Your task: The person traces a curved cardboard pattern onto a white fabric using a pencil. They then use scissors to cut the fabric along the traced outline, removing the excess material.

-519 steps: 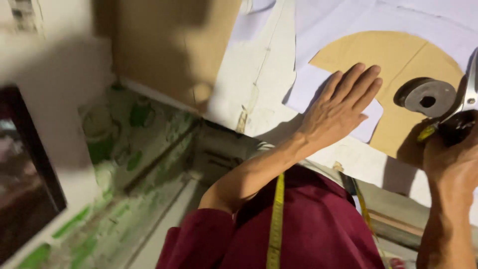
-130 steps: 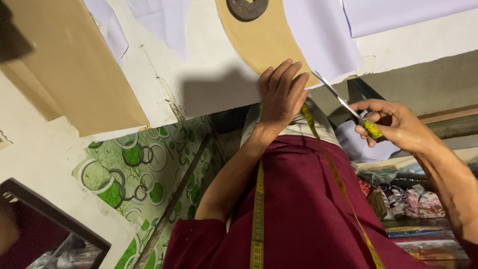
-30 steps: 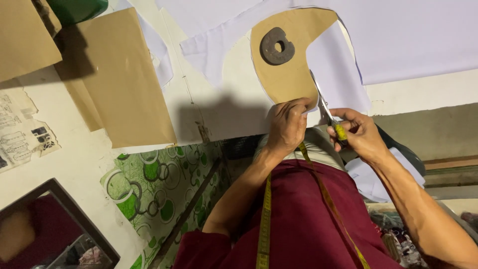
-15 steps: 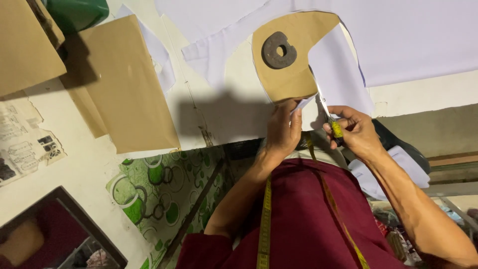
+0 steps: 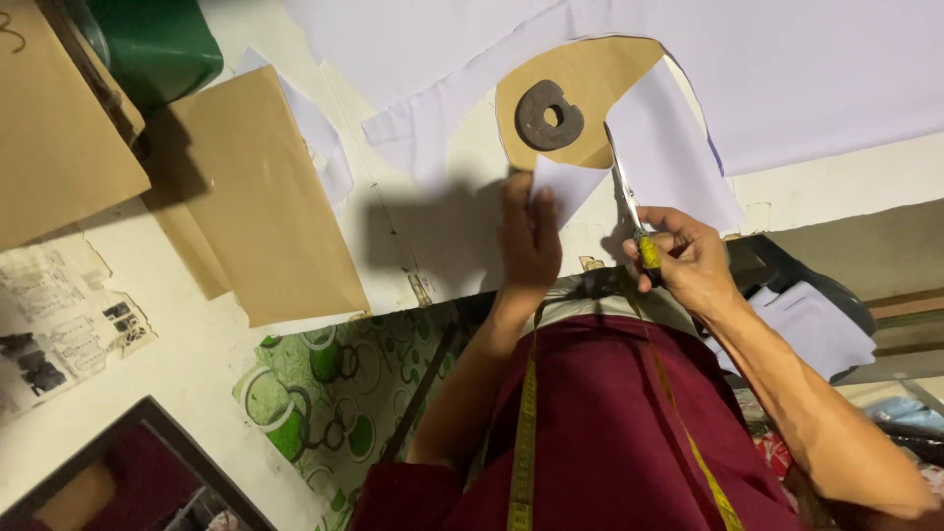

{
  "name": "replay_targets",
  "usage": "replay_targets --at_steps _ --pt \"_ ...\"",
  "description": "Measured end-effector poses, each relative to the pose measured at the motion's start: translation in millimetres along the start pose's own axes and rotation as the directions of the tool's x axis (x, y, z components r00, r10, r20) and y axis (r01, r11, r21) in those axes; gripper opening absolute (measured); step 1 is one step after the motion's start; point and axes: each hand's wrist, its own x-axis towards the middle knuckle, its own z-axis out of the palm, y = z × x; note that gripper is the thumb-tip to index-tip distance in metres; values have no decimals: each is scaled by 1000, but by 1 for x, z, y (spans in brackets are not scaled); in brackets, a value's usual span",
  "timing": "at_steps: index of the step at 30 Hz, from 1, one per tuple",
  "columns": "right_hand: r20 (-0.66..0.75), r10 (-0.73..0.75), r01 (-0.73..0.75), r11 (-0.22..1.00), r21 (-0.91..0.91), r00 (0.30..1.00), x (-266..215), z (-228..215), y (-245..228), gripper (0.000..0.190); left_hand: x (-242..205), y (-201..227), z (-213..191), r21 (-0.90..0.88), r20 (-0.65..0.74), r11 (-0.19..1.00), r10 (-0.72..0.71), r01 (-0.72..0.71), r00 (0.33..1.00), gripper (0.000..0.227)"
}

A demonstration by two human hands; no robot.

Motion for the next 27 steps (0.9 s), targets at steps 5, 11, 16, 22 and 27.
replay_targets --at_steps 5,11,16,22,27 --pt "-10 7 -7 1000 20 1000 0 10 -13 48 28 -11 -5 -57 -39 998 -23 21 999 30" --pt "-59 -30 34 998 60 998 8 16 10 48 61 -6 -12 14 -93 998 64 -63 994 26" --pt "-82 46 -41 997 57 996 2 26 -7 44 116 -8 0 465 36 761 494 -452 869 27" --pt "-66 103 -98 993 72 993 4 23 0 45 156 -9 12 254 659 600 467 -758 590 31" --pt "-27 86 -85 996 36 996 -4 16 2 37 132 -38 20 160 543 694 532 -702 650 36"
